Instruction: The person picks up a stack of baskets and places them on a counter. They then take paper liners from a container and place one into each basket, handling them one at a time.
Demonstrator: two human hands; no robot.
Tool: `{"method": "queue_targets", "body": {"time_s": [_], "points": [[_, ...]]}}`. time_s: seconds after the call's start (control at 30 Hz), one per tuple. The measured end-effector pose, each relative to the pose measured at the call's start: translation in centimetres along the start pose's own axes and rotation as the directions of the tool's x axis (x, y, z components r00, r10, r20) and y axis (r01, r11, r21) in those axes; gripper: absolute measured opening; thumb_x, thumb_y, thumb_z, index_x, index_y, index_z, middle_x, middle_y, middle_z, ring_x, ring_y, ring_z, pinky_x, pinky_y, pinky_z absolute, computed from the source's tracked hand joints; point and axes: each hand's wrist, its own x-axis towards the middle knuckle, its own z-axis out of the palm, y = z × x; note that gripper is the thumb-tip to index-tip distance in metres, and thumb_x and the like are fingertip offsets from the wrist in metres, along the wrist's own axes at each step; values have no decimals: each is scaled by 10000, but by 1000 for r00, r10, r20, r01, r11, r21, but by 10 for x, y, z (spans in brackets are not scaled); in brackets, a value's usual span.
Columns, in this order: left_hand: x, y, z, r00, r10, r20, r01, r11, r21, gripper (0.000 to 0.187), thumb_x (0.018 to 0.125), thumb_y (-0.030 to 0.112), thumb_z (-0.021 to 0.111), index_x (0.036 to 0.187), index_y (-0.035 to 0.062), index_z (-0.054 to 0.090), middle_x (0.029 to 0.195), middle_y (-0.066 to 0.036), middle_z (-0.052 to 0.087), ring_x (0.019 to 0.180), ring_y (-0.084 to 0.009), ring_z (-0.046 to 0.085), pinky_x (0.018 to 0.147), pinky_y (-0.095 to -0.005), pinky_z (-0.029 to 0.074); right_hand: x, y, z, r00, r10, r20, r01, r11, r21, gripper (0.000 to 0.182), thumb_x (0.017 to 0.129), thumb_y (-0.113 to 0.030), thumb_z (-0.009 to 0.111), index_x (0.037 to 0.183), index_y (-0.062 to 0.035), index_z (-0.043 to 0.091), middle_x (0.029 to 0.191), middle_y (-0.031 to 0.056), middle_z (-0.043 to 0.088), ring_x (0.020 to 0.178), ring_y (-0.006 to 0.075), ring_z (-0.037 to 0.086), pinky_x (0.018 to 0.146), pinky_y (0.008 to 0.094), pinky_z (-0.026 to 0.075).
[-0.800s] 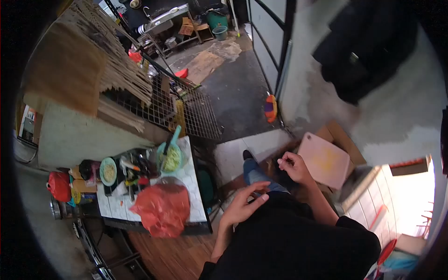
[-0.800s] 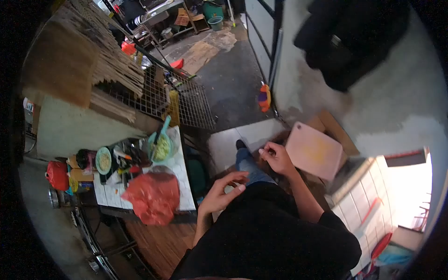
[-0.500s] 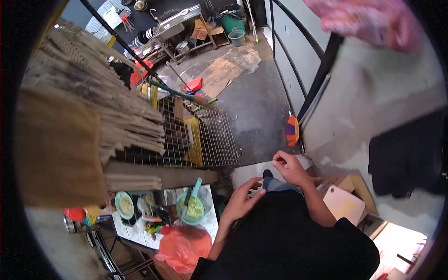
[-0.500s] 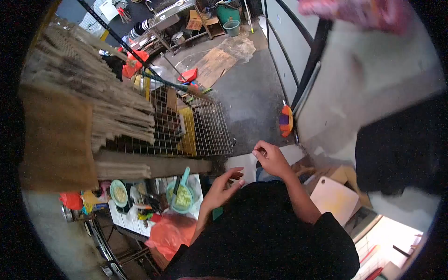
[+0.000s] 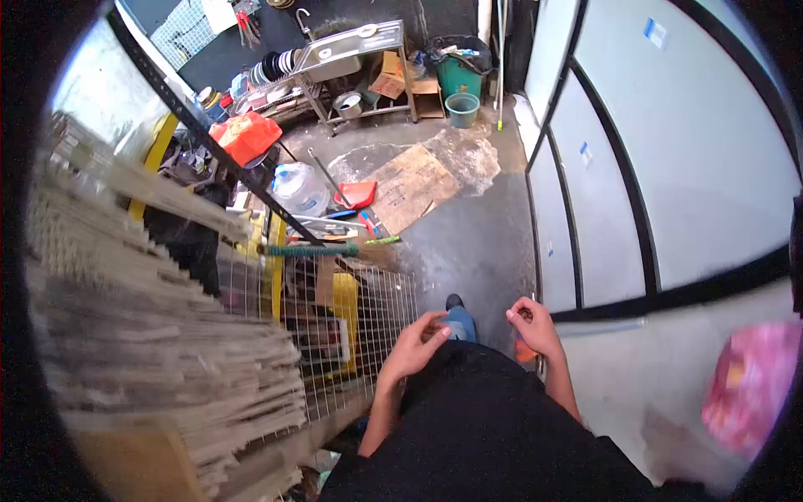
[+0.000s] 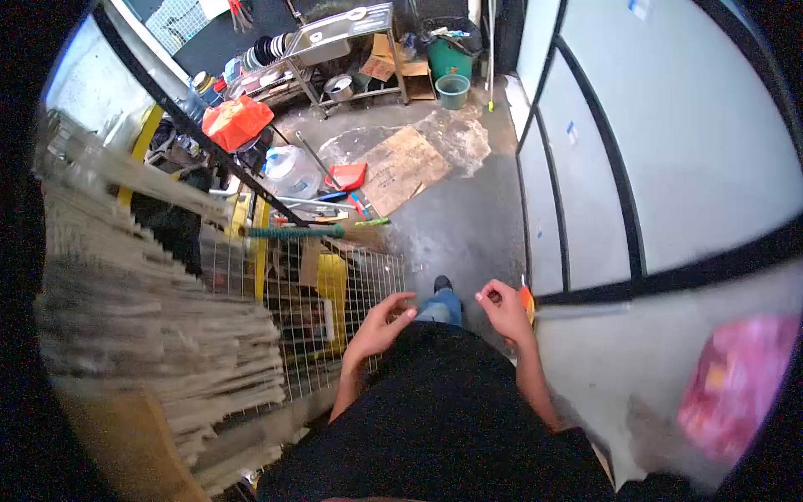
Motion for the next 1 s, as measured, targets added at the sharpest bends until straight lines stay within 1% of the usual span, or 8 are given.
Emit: {"method": "queue_targets", "body": {"time_s": [0.1, 0.17, 0.3, 0.5, 0.6, 0.7, 0.77, 1.0], "points": [[83, 33, -38, 998, 10, -69, -5, 997, 75, 422, 983, 243, 653, 1331, 20, 565, 1070, -136, 689, 954, -191, 668, 834, -341, 537, 83, -50, -9, 997, 33, 69, -26, 994, -108, 151, 948, -142, 674, 944, 0, 621, 807, 14, 624, 731, 91, 573, 679, 252, 478], [127, 68, -67, 994, 92, -51, -89, 994, 70, 430, 981, 250, 655, 1330, 17, 564, 1063, -143, 692, 946, -199, 675, 827, -343, 539, 133, -75, -8, 997, -54, 52, 54, 999, -3, 139, 951, -140, 667, 960, -4, 637, 797, 18, 630, 741, 93, 580, 688, 255, 483], [200, 103, -124, 996, 88, 18, -89, 994, 59, 430, 987, 245, 645, 1355, 43, 551, 1137, -124, 680, 986, -162, 631, 867, -329, 506, 236, -59, -11, 1000, 24, 1, -24, 994, 107, 122, 944, -122, 672, 985, -8, 657, 805, 10, 635, 753, 86, 583, 698, 254, 493], [331, 101, -201, 998, 49, -43, -52, 996, -73, 399, 1015, 238, 613, 1356, 42, 549, 1177, -86, 679, 1024, -147, 623, 897, -321, 491, 418, -73, -18, 998, 22, 66, -20, 999, -25, 124, 930, -115, 684, 980, -4, 665, 795, 24, 645, 718, 100, 587, 694, 267, 501], [404, 89, -233, 987, -39, -155, -20, 931, -365, 395, 1024, 239, 597, 1351, 24, 549, 1151, -94, 688, 1044, -146, 620, 898, -302, 485, 533, -99, -22, 989, -55, 138, 86, 970, -227, 170, 920, -148, 692, 1000, -2, 656, 807, 52, 657, 749, 133, 624, 721, 291, 516], [456, 108, -268, 916, -43, -399, -87, 950, -301, 354, 1032, 216, 577, 1326, 20, 561, 1140, -105, 694, 1042, -158, 636, 869, -304, 501, 651, -154, -3, 969, -72, 235, 147, 938, -315, 192, 920, -166, 687, 1014, -3, 652, 839, 74, 672, 798, 145, 650, 748, 304, 521], [476, 116, -293, 859, -34, -511, -172, 921, -349, 331, 1040, 210, 552, 1309, 17, 570, 1146, -113, 695, 1037, -161, 646, 871, -308, 503, 713, -203, 26, 899, -235, 370, 335, 912, -237, 195, 923, -168, 680, 1028, -7, 649, 858, 87, 682, 816, 158, 661, 761, 314, 525], [576, 107, -392, 639, -217, -738, -289, 821, -492, 276, 1042, 197, 546, 1237, 16, 619, 1037, -108, 728, 923, -138, 675, 784, -264, 521, 860, -345, 148, 484, -215, 848, 537, 838, -95, 240, 942, -197, 668, 1075, 1, 642, 893, 95, 676, 845, 170, 646, 782, 331, 523]]}}
